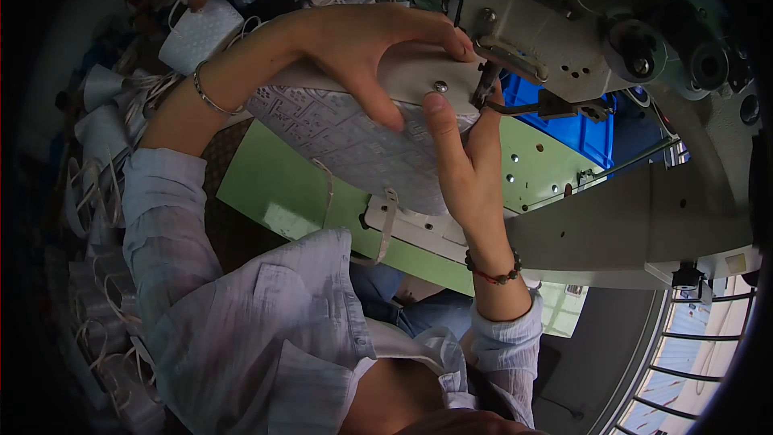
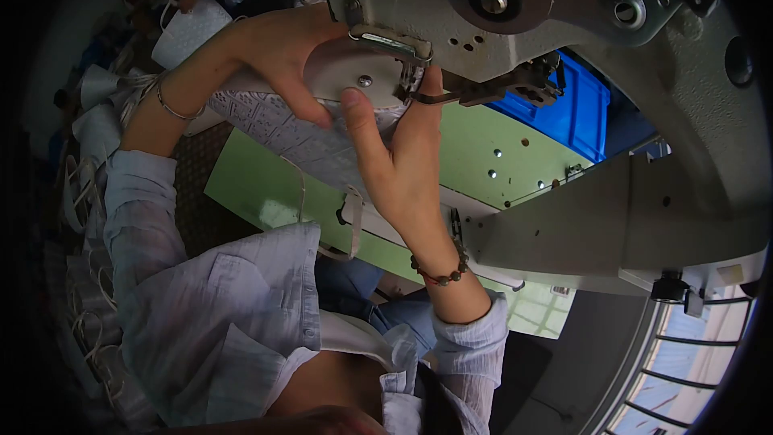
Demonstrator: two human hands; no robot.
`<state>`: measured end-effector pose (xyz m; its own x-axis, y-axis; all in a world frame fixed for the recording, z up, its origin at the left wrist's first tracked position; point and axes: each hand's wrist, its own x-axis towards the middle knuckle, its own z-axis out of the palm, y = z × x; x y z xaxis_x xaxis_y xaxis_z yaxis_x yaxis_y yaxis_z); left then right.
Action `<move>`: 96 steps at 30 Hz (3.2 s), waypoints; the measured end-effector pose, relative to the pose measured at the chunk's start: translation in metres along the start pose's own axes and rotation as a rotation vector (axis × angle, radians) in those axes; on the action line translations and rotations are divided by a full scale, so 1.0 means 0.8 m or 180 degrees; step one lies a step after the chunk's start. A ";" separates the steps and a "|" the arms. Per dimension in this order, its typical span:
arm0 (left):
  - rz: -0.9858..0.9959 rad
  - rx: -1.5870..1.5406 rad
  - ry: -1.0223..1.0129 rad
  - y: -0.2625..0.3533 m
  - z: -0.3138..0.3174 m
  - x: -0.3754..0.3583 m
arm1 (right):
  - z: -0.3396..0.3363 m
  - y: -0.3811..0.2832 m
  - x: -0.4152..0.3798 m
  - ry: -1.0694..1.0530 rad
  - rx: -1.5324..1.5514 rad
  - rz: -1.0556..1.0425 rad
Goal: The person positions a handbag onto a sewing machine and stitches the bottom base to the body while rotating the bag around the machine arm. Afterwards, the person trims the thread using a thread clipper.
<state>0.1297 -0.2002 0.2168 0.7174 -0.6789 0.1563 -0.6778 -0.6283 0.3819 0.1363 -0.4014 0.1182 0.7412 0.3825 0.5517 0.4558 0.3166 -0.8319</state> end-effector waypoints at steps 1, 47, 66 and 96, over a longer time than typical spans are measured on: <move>0.0023 -0.0009 0.0035 -0.001 0.003 -0.001 | -0.001 0.000 0.000 0.0000 0.0002 0.0009; -0.0038 -0.2324 0.3017 0.134 0.213 -0.153 | 0.029 -0.025 -0.067 0.0470 0.1312 0.0666; 0.0019 -0.1671 0.3720 0.196 0.254 -0.152 | 0.032 -0.046 -0.071 0.0499 0.1734 0.0865; -0.0184 -0.1215 0.3538 0.144 0.242 -0.142 | 0.026 -0.060 -0.070 0.0389 0.2263 0.1232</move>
<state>-0.0611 -0.2685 0.0665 0.6195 0.1701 0.7663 -0.6829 -0.3647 0.6330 0.0628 -0.4201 0.1289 0.8492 0.4932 0.1886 -0.2343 0.6720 -0.7025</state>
